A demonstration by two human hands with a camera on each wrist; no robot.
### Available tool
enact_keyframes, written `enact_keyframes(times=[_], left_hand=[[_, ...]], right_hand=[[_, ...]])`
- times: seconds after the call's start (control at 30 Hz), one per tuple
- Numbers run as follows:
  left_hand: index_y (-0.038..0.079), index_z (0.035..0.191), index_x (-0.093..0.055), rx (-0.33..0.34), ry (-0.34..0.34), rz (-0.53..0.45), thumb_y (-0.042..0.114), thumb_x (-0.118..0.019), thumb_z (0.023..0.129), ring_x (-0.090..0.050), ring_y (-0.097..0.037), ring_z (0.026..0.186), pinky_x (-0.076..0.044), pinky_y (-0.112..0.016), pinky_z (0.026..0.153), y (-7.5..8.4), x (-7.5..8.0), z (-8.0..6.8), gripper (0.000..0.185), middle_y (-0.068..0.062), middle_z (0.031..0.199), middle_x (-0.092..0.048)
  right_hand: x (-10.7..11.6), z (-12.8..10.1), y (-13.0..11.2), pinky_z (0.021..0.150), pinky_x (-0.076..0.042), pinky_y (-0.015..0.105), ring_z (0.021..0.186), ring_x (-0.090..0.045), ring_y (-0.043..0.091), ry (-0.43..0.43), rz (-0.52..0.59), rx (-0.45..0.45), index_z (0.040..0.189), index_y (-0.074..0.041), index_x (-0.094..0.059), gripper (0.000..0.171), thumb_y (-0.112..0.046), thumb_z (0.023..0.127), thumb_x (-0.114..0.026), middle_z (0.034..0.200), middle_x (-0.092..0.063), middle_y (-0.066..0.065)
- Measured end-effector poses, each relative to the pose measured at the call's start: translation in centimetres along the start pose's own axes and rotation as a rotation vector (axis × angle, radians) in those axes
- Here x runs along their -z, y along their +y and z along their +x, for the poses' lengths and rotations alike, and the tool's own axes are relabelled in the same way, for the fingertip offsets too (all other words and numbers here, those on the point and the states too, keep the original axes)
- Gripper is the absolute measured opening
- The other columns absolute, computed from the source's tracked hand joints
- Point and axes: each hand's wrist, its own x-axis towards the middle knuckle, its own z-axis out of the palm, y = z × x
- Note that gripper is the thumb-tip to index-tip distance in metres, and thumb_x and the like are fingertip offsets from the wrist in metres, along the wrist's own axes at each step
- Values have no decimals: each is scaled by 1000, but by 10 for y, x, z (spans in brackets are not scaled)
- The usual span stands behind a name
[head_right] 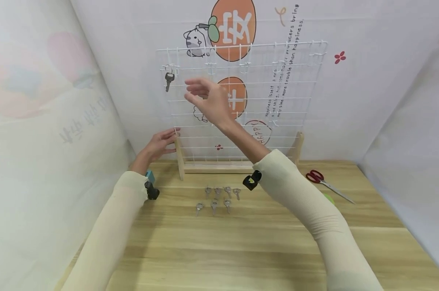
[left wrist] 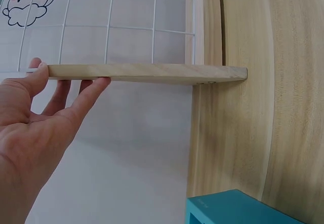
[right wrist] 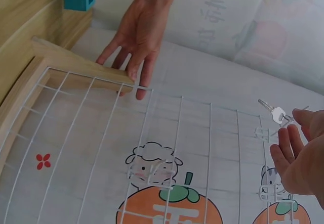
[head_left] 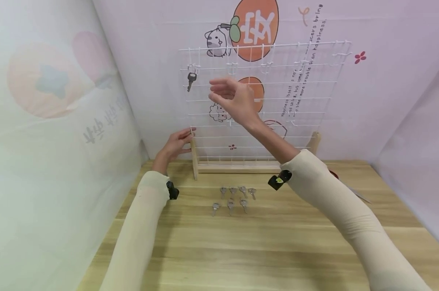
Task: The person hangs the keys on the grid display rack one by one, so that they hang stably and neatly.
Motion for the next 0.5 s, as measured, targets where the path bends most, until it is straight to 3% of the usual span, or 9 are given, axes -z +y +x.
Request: enact_keyframes(times=[0.27,0.5], left_hand=[[11,160,-42,37,32,-4,11,-44,113,-36,-36,151,-36,-63,117,2,0,-3,47,-15,166,-35],[12,160,-42,33,33,-8,13,-45,113,-37,-35,150,-38,-62,117,1,-1,-3,47,-14,166,-36]], right_hand=[[3,-26,14,101,-57,33,110,-72,17,-87,-21,3,128,-7,-72,34,-15,96,-78,119,-76,10],[2,-46,28,102,-56,30,110,-73,21,-129,-42,-9,129,-6,-72,36,-12,94,-79,119,-76,10]])
